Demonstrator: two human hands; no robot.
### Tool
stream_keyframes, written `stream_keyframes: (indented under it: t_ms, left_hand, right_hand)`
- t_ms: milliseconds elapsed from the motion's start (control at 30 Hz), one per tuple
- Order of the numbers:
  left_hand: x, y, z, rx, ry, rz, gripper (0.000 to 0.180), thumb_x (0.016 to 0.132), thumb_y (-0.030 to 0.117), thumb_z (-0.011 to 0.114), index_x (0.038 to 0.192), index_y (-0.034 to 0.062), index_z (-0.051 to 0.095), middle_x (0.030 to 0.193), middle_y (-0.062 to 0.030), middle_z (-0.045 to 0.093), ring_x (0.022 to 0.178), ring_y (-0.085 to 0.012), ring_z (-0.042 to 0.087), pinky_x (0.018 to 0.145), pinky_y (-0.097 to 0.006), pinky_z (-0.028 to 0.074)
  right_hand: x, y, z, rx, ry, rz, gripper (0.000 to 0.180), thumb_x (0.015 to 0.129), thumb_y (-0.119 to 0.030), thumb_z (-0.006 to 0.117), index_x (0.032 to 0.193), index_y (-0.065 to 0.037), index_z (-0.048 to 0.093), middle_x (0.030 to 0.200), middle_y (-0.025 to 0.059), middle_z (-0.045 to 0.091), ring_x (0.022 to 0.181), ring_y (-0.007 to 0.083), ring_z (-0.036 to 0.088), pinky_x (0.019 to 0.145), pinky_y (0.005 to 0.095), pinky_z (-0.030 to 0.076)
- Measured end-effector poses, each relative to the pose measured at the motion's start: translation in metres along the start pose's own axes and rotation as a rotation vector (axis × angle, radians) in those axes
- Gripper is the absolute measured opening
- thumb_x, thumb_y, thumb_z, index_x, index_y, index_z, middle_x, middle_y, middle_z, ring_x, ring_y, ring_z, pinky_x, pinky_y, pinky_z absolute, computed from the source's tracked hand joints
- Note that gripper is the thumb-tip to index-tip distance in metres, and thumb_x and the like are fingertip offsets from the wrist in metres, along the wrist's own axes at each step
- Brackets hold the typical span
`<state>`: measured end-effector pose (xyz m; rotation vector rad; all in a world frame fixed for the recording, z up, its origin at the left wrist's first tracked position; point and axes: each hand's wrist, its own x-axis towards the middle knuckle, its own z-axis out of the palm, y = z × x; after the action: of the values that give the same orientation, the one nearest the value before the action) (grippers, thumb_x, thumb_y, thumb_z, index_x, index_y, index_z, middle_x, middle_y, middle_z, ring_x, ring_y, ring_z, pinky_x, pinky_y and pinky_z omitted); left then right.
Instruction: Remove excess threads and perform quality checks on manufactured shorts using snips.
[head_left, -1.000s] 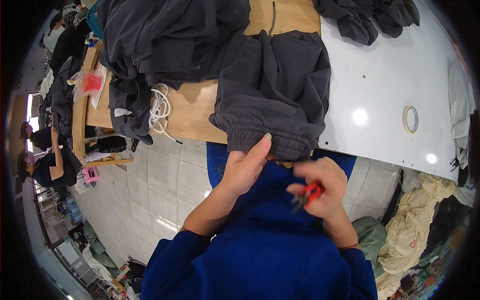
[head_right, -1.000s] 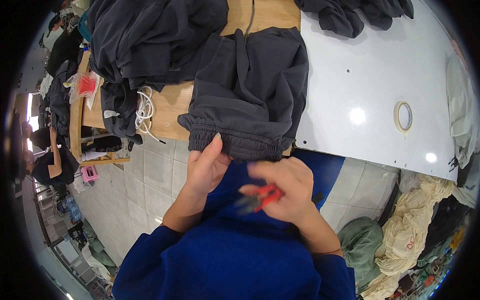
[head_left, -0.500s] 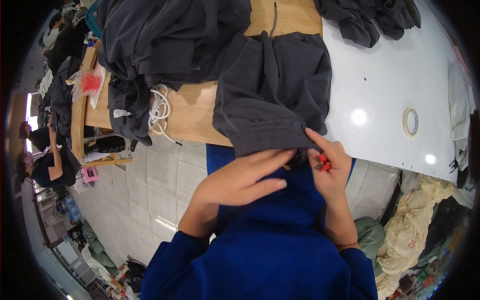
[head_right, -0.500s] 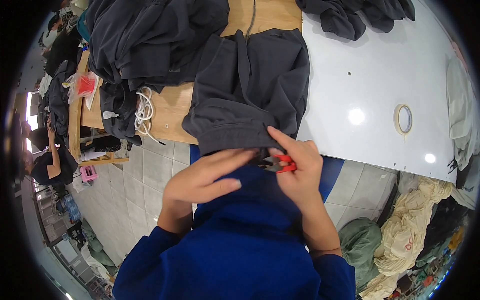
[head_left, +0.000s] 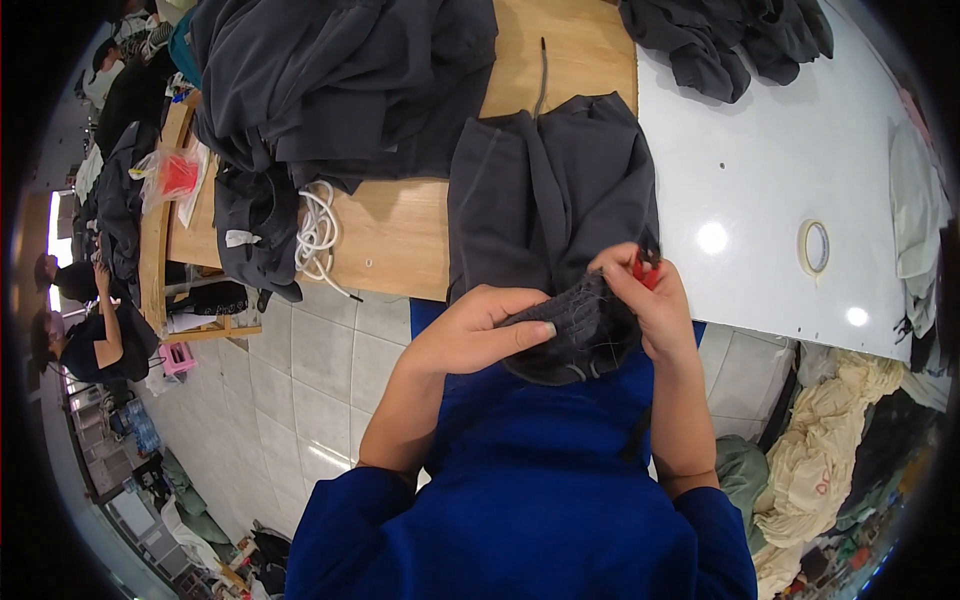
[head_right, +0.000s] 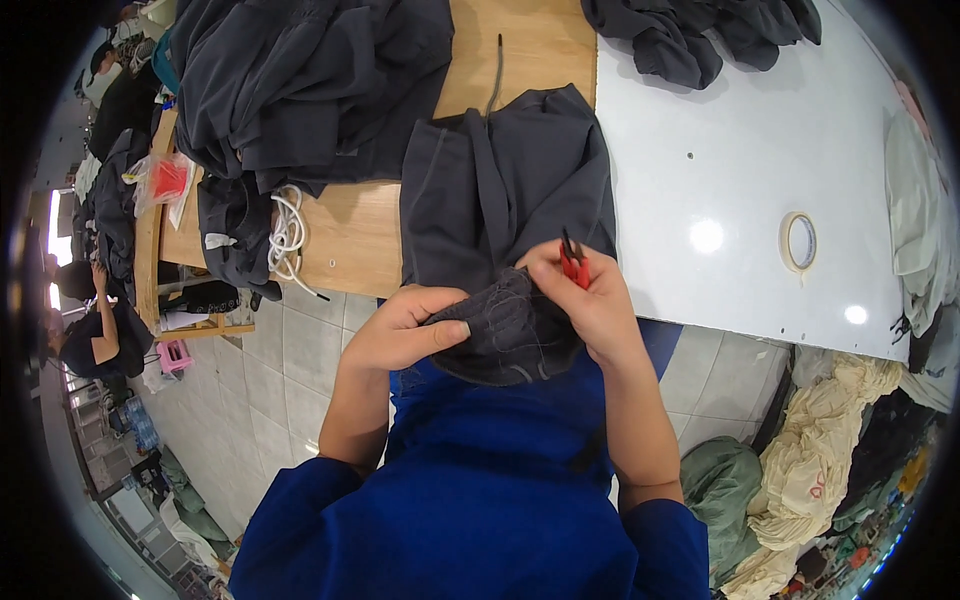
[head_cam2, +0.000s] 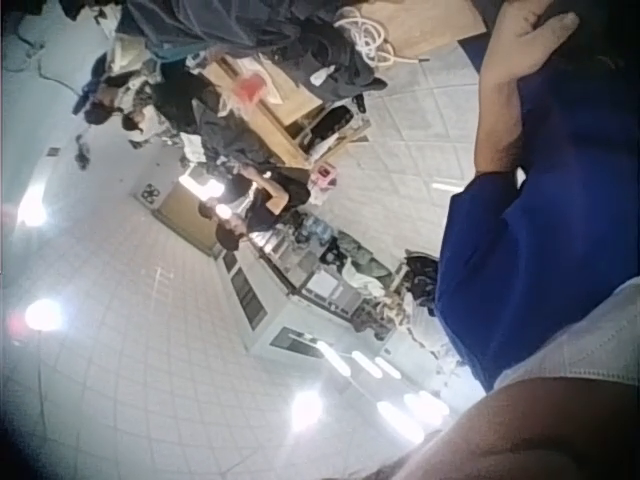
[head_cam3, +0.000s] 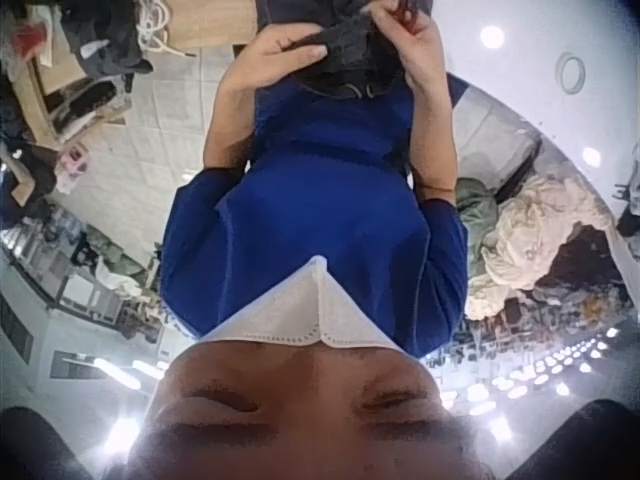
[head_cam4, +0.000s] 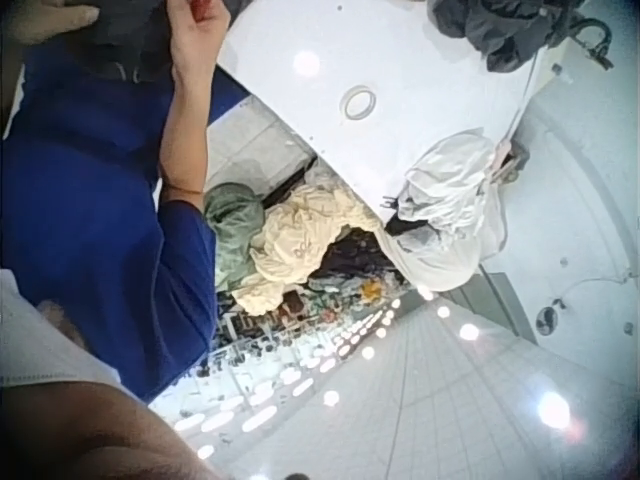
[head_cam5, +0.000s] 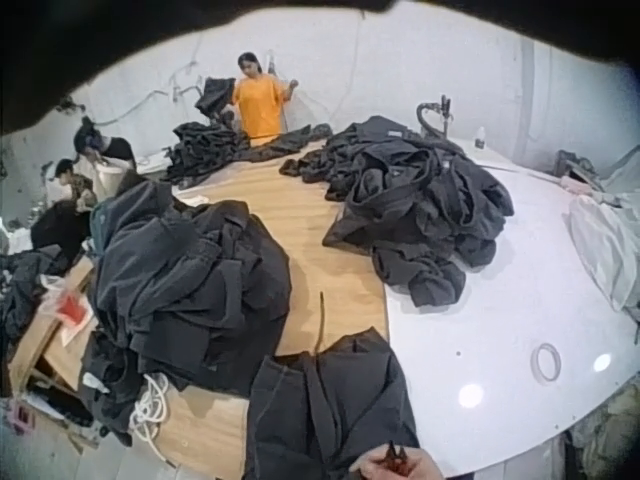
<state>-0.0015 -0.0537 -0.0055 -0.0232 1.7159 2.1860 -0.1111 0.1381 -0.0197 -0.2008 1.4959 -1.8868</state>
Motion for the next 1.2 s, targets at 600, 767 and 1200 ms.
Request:
stream_keyframes:
  t_ms: [600, 767, 1200]
  left_hand:
    - [0.023, 0.001, 0.031, -0.115, 0.216, 0.26, 0.028, 0.096, 0.021, 0.044, 0.099, -0.0043, 0.058, 0.125, -0.0132, 0.049, 0.112, -0.0224, 0.047, 0.099, -0.032, 0.032]
    - [0.02, -0.007, 0.025, -0.093, 0.281, 0.212, 0.023, 0.097, 0.016, 0.045, 0.094, -0.0038, 0.058, 0.101, -0.0048, 0.052, 0.094, -0.011, 0.048, 0.085, -0.022, 0.037]
    - [0.019, 0.002, 0.024, -0.163, 0.386, 0.152, 0.024, 0.097, 0.014, 0.044, 0.087, -0.0048, 0.055, 0.085, 0.0003, 0.043, 0.077, -0.0071, 0.04, 0.071, -0.02, 0.033]
  right_hand:
    - [-0.025, 0.002, 0.035, -0.178, 0.294, -0.36, 0.006, 0.085, -0.003, 0.063, 0.085, 0.001, 0.067, 0.072, 0.0011, 0.064, 0.056, 0.0061, 0.049, 0.057, 0.0185, 0.035]
    - [-0.024, 0.002, 0.02, 0.374, 0.322, -0.204, 0.017, 0.092, -0.01, 0.054, 0.089, 0.005, 0.062, 0.061, -0.0056, 0.046, 0.053, 0.0025, 0.034, 0.051, 0.0193, 0.028]
    - [-0.05, -0.013, 0.005, -0.552, 0.097, -0.512, 0.033, 0.073, -0.007, 0.071, 0.106, 0.0, 0.064, 0.077, 0.0077, 0.06, 0.062, 0.0135, 0.054, 0.058, 0.0216, 0.042]
